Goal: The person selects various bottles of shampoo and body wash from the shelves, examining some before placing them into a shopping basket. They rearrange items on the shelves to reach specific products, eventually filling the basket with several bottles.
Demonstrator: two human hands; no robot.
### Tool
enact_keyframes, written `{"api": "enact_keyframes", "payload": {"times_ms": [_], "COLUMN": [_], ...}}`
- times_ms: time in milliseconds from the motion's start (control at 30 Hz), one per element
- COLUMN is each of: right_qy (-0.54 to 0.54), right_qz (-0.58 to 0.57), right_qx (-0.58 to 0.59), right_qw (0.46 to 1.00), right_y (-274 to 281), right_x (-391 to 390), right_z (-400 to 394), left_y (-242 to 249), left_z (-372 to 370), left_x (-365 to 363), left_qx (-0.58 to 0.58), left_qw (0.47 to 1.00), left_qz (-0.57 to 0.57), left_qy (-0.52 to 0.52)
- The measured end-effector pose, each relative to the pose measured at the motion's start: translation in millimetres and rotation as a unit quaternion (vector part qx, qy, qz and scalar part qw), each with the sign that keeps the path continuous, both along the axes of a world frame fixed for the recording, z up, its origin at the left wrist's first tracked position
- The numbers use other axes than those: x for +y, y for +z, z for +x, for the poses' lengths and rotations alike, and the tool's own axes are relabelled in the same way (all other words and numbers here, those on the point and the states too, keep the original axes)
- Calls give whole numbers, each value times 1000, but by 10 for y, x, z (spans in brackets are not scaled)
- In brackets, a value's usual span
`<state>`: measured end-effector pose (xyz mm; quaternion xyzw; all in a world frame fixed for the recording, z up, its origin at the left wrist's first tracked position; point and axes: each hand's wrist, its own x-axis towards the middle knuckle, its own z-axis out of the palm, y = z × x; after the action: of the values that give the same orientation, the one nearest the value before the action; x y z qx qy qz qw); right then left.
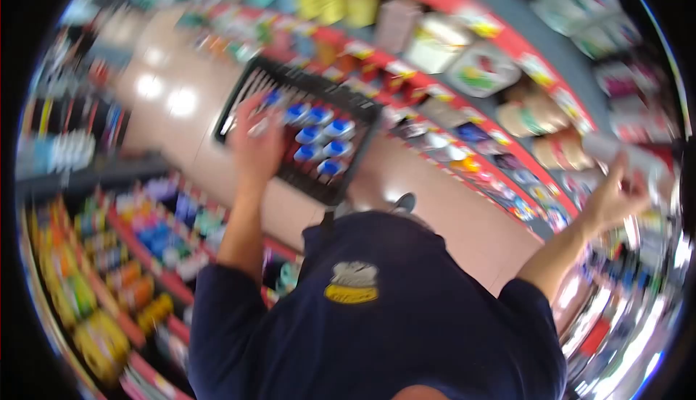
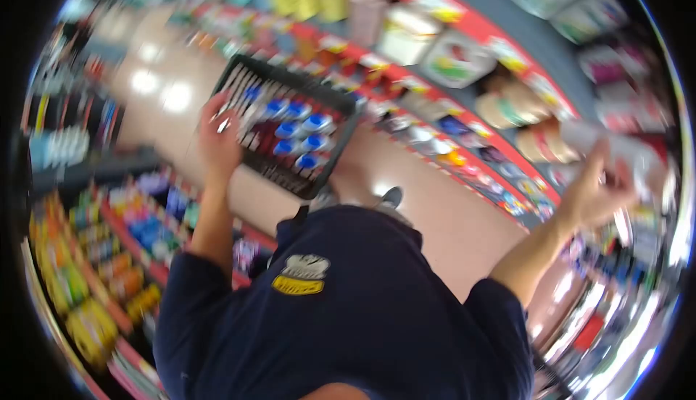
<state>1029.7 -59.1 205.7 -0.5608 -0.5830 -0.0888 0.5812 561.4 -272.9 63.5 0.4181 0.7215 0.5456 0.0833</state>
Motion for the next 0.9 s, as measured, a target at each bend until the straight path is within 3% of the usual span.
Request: {"api": "enact_keyframes", "payload": {"times_ms": [33, 100, 167, 267, 333, 367, 400, 600, 700, 800, 833, 900], "right_qy": [58, 307, 430, 553, 575, 571, 570, 615, 596, 541, 532, 505], "right_qz": [-14, -48, -157, -330, -254, -277, -227, -297, -314, -322, -385, -405], "right_qx": [47, 37, 61, 8, -14, -31, -63, -123, -128, -141, -104, -90], "right_qw": [997, 950, 887, 765, 778, 772, 787, 720, 727, 764, 747, 757], "right_y": [-129, -464, -1031, -1663, -2198, -2192, -2266, -2419, -2336, -2451, -2418, -2623], "right_x": [-184, -478, -834, -1306, -1500, -1574, -1631, -1746, -1689, -1600, -1569, -1517], "right_z": [-327, -983, -1545, -2215, -2690, -2881, -3078, -3685, -3628, -3280, -3142, -2793], "left_y": [114, 173, 281, 309, 107, 20, -15, -421, -731, -1233, -1448, -1879], "left_z": [140, 404, 666, 700, 515, 405, 305, -279, -634, -914, -1012, -1178], "left_x": [-7, 30, 8, -197, -354, -440, -514, -702, -666, -572, -521, -409], "left_qx": [-65, 19, -66, -4, 30, 48, 75, 67, 45, 80, 88, 104], "left_qw": [997, 991, 979, 974, 975, 973, 976, 981, 962, 962, 958, 947], "left_qz": [2, -38, -13, -75, -133, -161, -155, -183, -271, -260, -274, -303], "left_qy": [-46, -126, -194, -213, -175, -158, -130, -25, -8, -6, -12, -25]}}
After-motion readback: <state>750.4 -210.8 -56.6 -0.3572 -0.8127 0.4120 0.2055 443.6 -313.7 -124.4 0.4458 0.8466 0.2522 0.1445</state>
